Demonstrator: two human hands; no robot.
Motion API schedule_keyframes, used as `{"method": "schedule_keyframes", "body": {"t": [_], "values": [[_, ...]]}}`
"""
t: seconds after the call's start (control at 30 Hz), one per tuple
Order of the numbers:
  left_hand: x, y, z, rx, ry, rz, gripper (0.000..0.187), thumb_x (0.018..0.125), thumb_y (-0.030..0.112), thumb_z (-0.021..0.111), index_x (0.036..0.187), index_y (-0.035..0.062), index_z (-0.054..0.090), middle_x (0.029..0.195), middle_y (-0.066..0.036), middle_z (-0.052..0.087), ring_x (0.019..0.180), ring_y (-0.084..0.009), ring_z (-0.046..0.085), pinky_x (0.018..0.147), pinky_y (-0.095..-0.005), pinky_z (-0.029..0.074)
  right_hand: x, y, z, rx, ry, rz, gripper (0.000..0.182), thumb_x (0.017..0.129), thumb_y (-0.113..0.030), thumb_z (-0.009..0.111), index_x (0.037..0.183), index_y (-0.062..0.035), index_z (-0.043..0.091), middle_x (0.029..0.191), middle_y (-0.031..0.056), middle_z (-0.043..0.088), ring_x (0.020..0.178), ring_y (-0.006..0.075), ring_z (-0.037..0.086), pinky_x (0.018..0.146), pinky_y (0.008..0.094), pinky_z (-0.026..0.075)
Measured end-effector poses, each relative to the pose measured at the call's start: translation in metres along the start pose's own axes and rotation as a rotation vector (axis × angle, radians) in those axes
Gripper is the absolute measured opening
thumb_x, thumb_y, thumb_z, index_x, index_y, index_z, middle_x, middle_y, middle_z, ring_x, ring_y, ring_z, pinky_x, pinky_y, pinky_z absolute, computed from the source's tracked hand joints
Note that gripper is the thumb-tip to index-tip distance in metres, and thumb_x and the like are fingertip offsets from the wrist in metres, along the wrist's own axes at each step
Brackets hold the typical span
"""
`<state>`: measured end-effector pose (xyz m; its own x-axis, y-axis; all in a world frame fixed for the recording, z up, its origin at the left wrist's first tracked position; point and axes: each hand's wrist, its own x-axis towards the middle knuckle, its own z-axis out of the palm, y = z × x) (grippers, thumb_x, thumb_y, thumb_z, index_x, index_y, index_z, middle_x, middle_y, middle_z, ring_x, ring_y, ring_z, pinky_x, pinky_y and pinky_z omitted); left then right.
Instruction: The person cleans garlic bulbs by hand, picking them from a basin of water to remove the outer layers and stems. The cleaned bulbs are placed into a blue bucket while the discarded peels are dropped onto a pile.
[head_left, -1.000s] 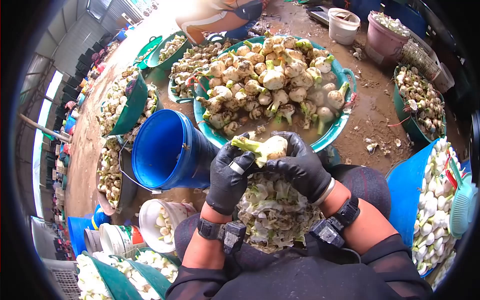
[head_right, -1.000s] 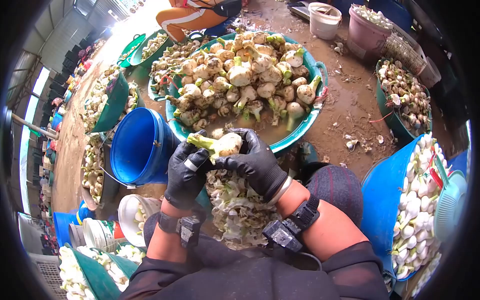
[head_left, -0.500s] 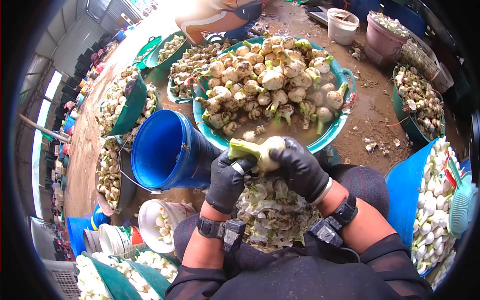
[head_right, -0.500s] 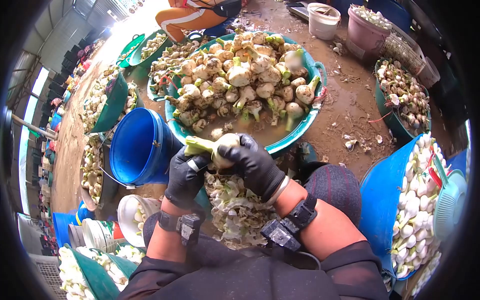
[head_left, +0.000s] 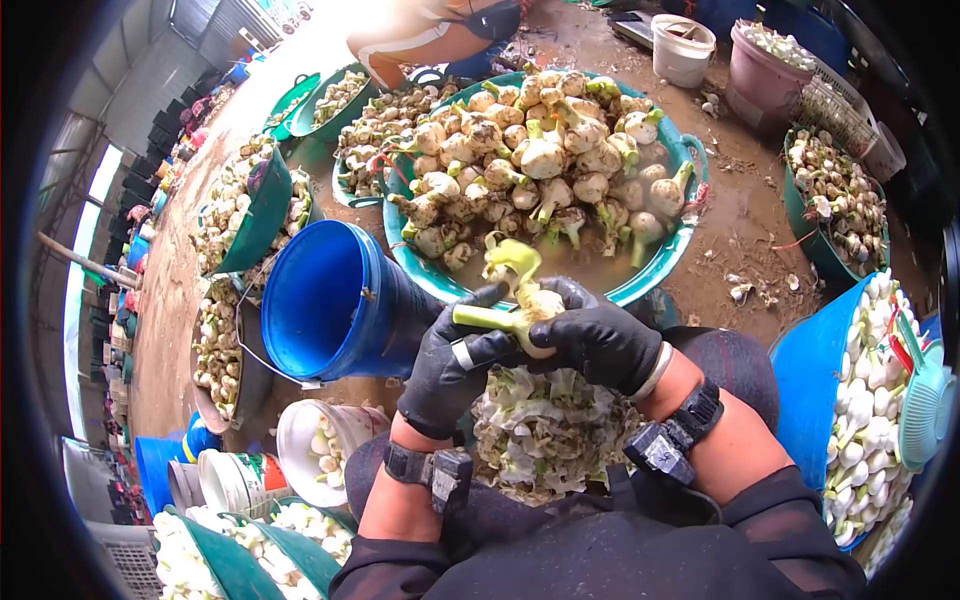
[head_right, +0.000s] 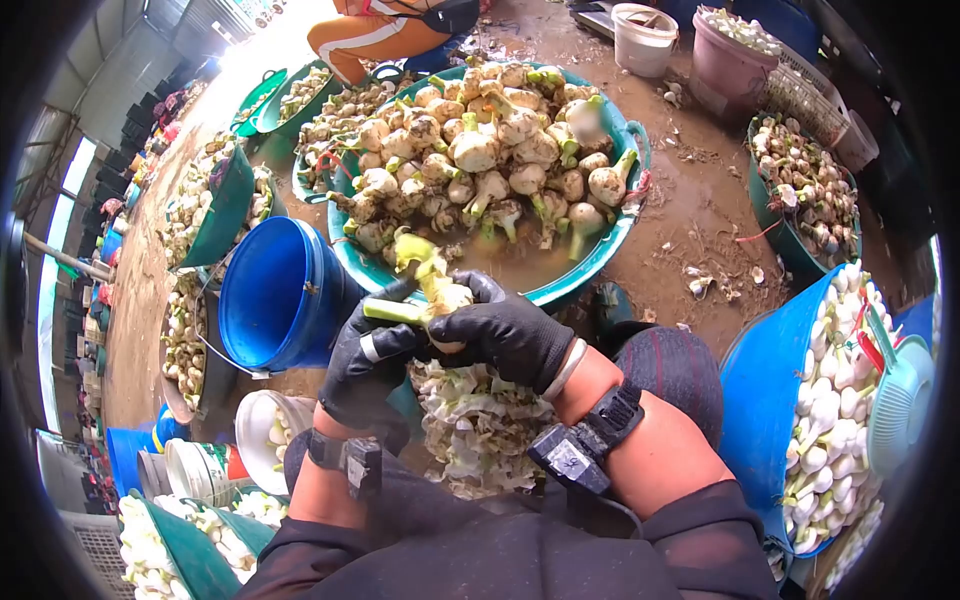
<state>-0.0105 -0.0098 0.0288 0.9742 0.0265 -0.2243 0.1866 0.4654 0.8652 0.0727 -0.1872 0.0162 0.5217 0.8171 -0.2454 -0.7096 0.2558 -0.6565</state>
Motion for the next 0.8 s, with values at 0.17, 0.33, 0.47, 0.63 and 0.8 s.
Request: {"method": "schedule_keyframes", "body": {"t": [0.17,0.33,0.47,0.63,0.8], "values": [[0.004,-0.007,-0.013,0.147,0.051,0.155,0.035,0.082,0.007,0.065,0.114,-0.0025,0.054,0.103,-0.009,0.062,0.094,-0.0177,0.060,0.083,-0.0307,0.050,0.006,-0.003,0.000,0.136,-0.008,0.075,0.035,0.085,-0.014,0.064,0.116,-0.0051,0.051,0.101,0.0043,0.060,0.088,0.0139,0.060,0.074,0.0303,0.052],[0.010,-0.005,-0.027,0.180,0.243,0.367,0.018,0.089,0.017,0.057,0.094,0.0014,0.061,0.089,-0.004,0.062,0.080,-0.0120,0.060,0.072,-0.0270,0.048,0.009,0.003,-0.002,-0.829,0.044,-0.760,0.016,0.085,-0.012,0.060,0.100,-0.0047,0.062,0.086,0.0097,0.062,0.079,0.0229,0.059,0.069,0.0315,0.047],[0.017,0.003,-0.060,-0.362,0.266,0.233,0.024,0.092,0.024,0.056,0.101,0.0019,0.058,0.093,-0.007,0.062,0.090,-0.0170,0.059,0.084,-0.0308,0.047,-0.004,0.033,-0.006,-1.569,-0.446,-0.356,0.031,0.080,-0.016,0.058,0.111,-0.0090,0.059,0.082,0.0172,0.062,0.079,0.0359,0.060,0.069,0.0454,0.047],[0.012,0.000,-0.051,-0.549,0.271,0.147,0.020,0.089,0.021,0.059,0.101,0.0050,0.058,0.099,-0.009,0.064,0.088,-0.0207,0.063,0.076,-0.0356,0.053,-0.004,0.030,-0.013,-1.524,-0.205,-0.143,0.037,0.073,-0.028,0.067,0.102,-0.0055,0.063,0.100,0.0193,0.063,0.096,0.0341,0.061,0.081,0.0402,0.048],[0.015,-0.010,-0.017,-0.242,0.259,0.215,0.020,0.087,0.017,0.061,0.105,0.0096,0.056,0.091,-0.006,0.062,0.070,-0.0181,0.062,0.060,-0.0343,0.054,0.012,0.023,-0.002,-0.718,0.119,-0.564,0.036,0.076,-0.011,0.074,0.106,-0.0028,0.057,0.092,0.0029,0.062,0.079,0.0098,0.058,0.072,0.0264,0.049]]}}
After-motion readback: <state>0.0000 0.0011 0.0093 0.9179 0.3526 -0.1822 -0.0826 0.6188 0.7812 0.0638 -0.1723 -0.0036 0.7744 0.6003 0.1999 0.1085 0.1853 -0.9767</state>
